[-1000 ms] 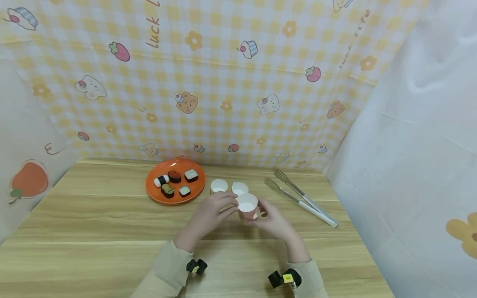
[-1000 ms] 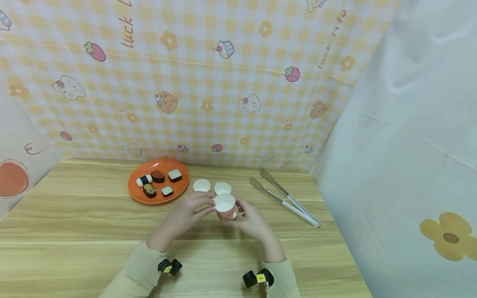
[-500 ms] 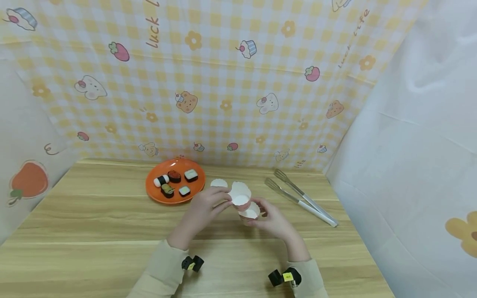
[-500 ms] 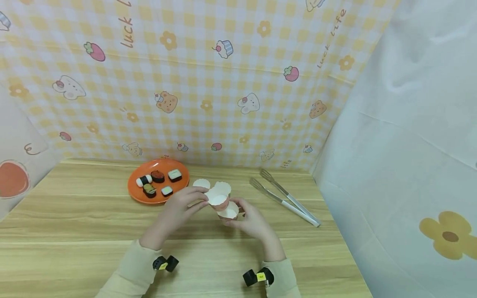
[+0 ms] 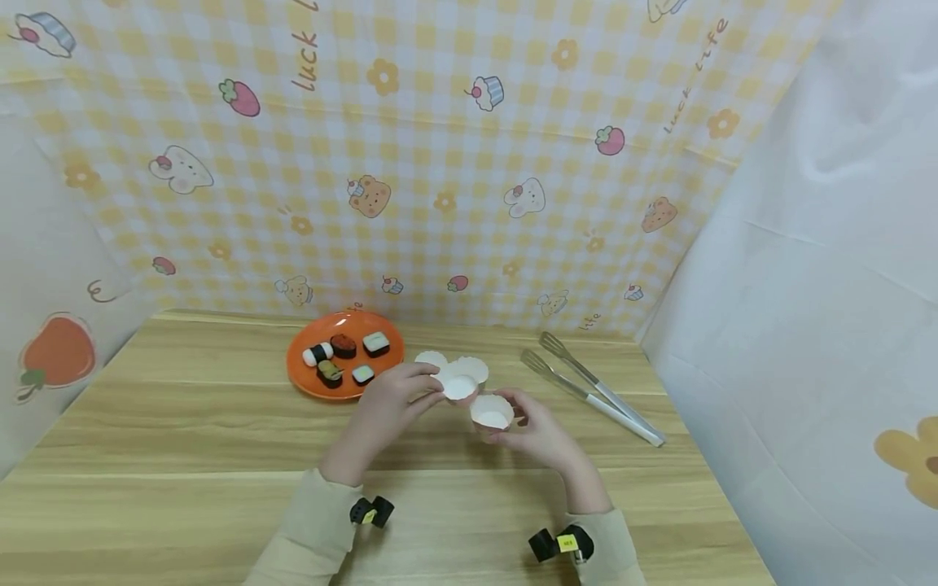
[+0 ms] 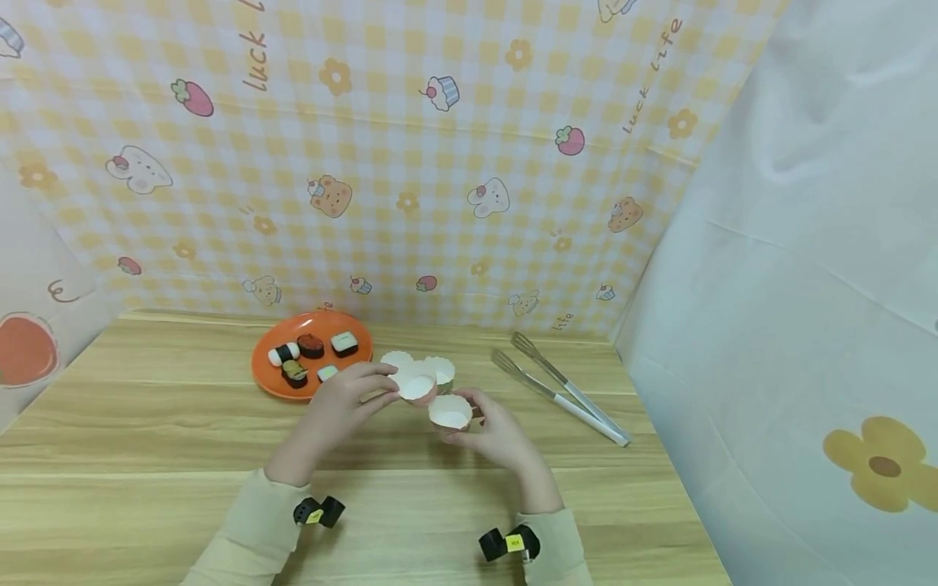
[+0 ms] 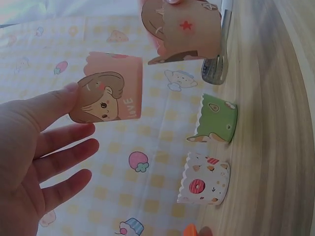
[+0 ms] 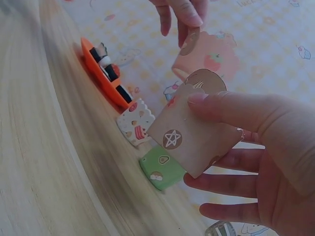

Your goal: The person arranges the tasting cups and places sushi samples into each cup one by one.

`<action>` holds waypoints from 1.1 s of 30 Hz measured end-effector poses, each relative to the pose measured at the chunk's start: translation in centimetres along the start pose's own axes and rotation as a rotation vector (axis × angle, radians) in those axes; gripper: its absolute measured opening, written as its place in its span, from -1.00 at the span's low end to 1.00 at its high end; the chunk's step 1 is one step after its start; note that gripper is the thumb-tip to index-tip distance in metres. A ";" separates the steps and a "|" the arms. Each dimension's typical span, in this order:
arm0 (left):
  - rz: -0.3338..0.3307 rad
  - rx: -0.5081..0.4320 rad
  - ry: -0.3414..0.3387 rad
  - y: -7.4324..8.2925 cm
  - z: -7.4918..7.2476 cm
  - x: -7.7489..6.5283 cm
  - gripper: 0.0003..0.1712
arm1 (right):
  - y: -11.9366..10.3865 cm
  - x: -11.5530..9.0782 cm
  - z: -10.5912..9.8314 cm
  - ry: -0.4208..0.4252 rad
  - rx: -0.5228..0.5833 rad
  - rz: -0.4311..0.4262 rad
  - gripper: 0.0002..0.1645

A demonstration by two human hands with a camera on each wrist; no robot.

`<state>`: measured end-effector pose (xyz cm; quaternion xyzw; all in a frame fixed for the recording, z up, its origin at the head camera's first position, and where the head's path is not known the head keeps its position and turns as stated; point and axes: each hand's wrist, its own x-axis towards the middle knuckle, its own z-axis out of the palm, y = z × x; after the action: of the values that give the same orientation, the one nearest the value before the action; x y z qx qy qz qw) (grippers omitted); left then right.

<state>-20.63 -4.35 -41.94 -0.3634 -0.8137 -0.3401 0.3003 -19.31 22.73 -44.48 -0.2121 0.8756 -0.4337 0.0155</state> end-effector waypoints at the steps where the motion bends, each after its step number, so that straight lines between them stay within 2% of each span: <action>1: -0.011 0.009 -0.010 -0.1 0.0 -0.1 -0.85 | 0.0 0.0 -0.1 0.000 0.001 0.004 -0.23; 14: -0.179 0.076 -0.157 -0.9 -0.3 -0.6 -0.89 | -0.1 -0.3 -0.7 0.013 0.004 0.029 -0.19; 21: -0.245 0.082 -0.215 -1.1 -0.5 -0.6 -0.92 | 0.1 -0.2 -0.7 0.014 0.009 0.037 -0.20; 33: -0.339 0.075 -0.308 -2.5 -0.1 -1.3 -0.91 | 0.1 -0.1 -0.7 0.002 0.013 0.045 -0.23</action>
<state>-21.87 -6.15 -43.65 -0.2578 -0.9114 -0.2957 0.1247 -19.45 23.36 -44.15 -0.1920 0.8772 -0.4393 0.0259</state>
